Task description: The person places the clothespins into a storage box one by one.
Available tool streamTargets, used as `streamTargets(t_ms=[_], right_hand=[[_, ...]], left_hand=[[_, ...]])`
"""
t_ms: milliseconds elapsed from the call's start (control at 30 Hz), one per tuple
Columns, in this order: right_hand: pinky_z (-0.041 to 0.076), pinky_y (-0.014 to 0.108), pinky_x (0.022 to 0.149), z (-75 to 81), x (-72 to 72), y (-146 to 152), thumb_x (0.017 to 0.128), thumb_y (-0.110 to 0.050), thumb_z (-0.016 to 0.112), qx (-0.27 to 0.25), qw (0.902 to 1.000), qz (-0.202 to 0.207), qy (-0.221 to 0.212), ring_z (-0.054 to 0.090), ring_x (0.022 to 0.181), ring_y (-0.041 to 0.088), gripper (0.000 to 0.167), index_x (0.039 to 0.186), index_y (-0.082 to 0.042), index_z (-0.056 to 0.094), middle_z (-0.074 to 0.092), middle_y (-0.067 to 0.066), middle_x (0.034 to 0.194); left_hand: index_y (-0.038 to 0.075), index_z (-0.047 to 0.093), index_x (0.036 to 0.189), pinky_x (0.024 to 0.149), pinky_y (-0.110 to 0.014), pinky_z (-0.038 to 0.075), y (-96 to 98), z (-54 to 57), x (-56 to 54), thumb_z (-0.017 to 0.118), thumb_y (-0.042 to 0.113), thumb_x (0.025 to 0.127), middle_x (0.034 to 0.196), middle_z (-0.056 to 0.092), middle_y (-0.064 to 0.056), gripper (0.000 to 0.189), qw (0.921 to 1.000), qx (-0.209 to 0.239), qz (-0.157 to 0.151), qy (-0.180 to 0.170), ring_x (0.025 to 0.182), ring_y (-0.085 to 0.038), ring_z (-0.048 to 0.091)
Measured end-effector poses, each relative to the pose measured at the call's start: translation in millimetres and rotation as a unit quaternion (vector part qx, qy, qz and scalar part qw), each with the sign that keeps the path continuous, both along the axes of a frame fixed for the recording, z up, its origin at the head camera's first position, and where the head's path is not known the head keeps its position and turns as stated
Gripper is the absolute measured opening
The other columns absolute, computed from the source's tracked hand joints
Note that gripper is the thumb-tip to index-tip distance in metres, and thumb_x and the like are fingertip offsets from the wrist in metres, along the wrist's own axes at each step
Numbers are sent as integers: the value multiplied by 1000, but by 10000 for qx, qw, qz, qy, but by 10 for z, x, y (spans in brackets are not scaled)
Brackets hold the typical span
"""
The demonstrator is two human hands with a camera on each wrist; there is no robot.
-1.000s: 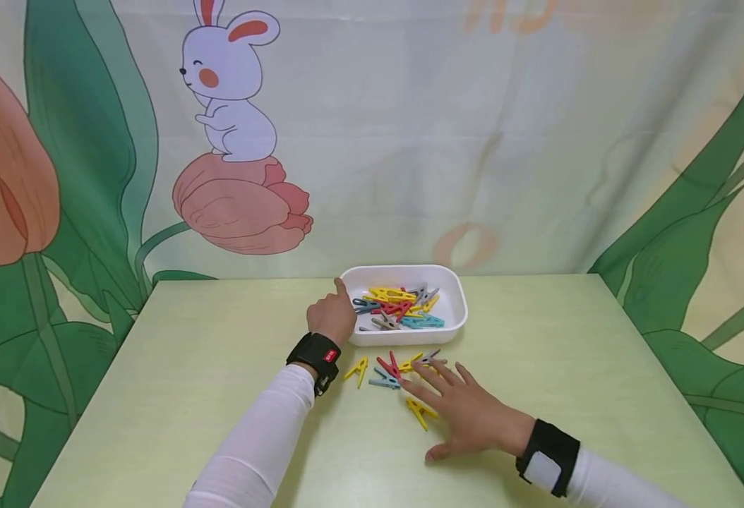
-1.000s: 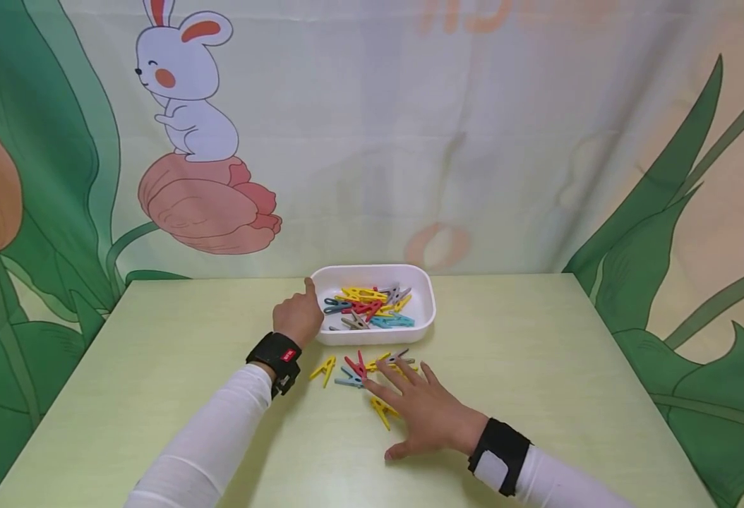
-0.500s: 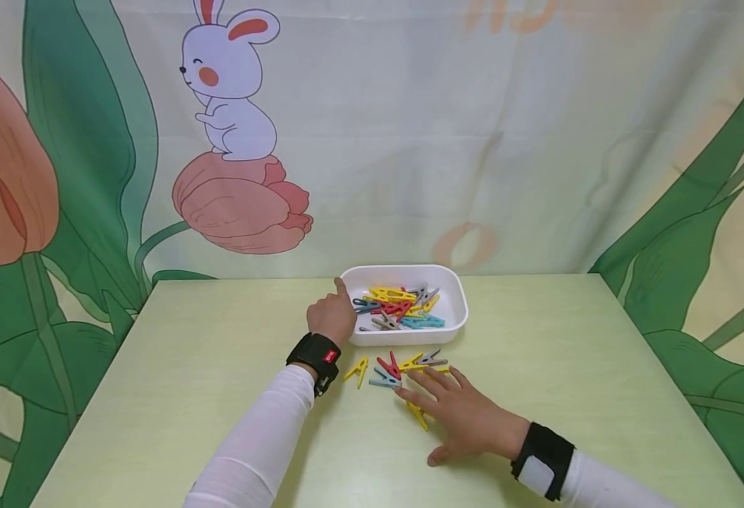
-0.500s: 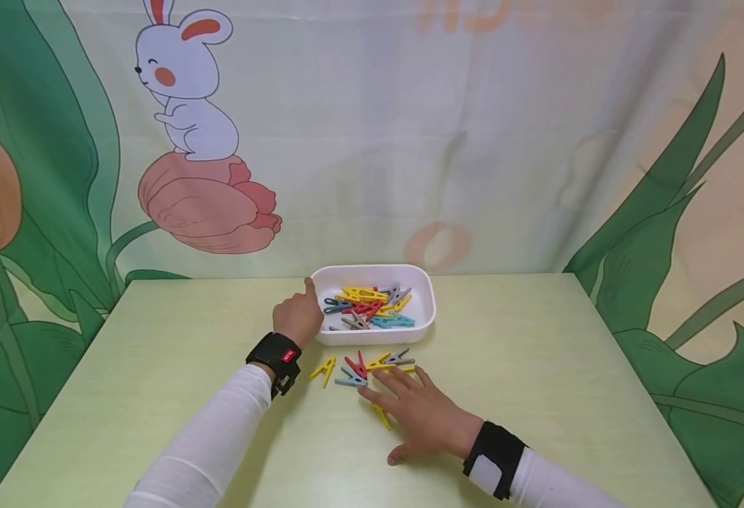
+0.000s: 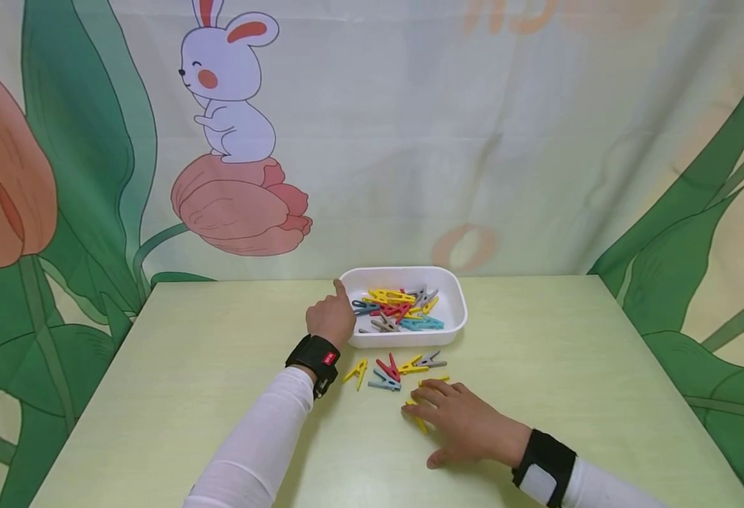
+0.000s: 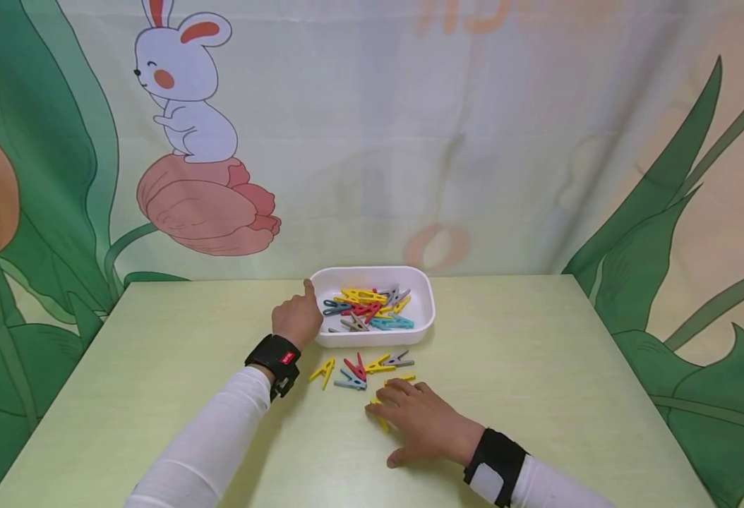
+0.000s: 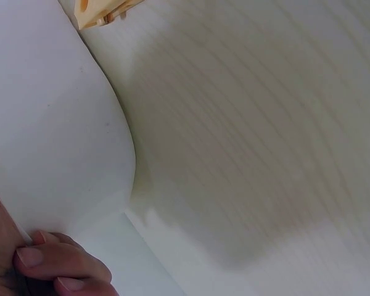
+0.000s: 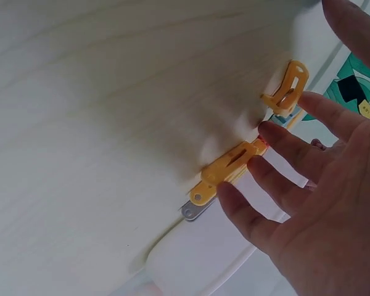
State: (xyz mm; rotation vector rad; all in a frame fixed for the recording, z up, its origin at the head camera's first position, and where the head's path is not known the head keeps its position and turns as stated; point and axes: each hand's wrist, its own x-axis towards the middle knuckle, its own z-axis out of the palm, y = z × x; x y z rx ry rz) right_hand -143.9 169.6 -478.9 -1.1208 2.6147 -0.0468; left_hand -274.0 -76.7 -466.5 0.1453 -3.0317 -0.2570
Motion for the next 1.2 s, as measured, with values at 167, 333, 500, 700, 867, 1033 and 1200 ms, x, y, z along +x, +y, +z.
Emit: streamTargets(t_ms=[167, 333, 500, 700, 867, 1033, 1200], right_hand=[[42, 53, 105, 11, 27, -25, 76, -58, 76, 0, 9998, 187, 67, 40, 136, 26, 77, 144, -34, 48, 49, 0, 147], [45, 49, 101, 30, 45, -41, 78, -55, 75, 20, 9994, 341, 102, 44, 132, 25, 68, 139, -33, 53, 52, -2, 143], [48, 47, 98, 13, 46, -41, 80, -51, 74, 40, 9982, 514, 296, 46, 129, 24, 58, 133, -34, 59, 55, -4, 140], [50, 41, 94, -20, 34, -38, 86, -34, 75, -200, 9958, 631, 628, 52, 120, 21, 42, 126, -32, 64, 61, -5, 132], [50, 33, 92, -21, 27, -37, 86, -24, 76, -456, 9932, 700, 809, 56, 110, 18, 34, 119, -28, 69, 66, -3, 123], [51, 30, 91, -15, 29, -40, 87, -19, 75, -530, 9936, 711, 703, 58, 107, 17, 33, 119, -25, 69, 66, -1, 123], [51, 30, 92, -19, 52, -28, 88, -10, 72, -622, 9922, 753, 775, 58, 107, 17, 34, 119, -23, 68, 65, 0, 124]], left_hand=[[1, 35, 150, 60, -40, 51, 2, -1, 3, 52, 20, 97, 84, 70, -15, 59, 10000, -8, 30, -45, 64, -27, 64], [2, 33, 151, 63, -40, 51, 0, -9, 3, 52, 21, 97, 86, 70, -15, 60, 9999, -7, 76, -154, 66, -26, 64], [2, 32, 152, 63, -39, 51, -2, -7, 2, 51, 21, 98, 86, 70, -14, 61, 9997, -19, 90, -210, 65, -25, 63], [2, 33, 152, 61, -38, 50, -1, -6, 3, 52, 21, 98, 81, 68, -13, 61, 9998, -1, 59, -185, 62, -25, 61], [1, 33, 151, 60, -38, 50, 4, 1, 1, 52, 21, 98, 80, 68, -13, 61, 9999, -25, 23, -165, 61, -24, 60], [2, 32, 152, 59, -37, 49, 5, 4, -8, 52, 22, 98, 79, 67, -12, 62, 9998, -38, 25, -198, 60, -23, 59], [2, 31, 152, 61, -38, 50, 5, 2, -13, 53, 23, 98, 81, 68, -12, 62, 9998, -18, 22, -206, 61, -24, 59]])
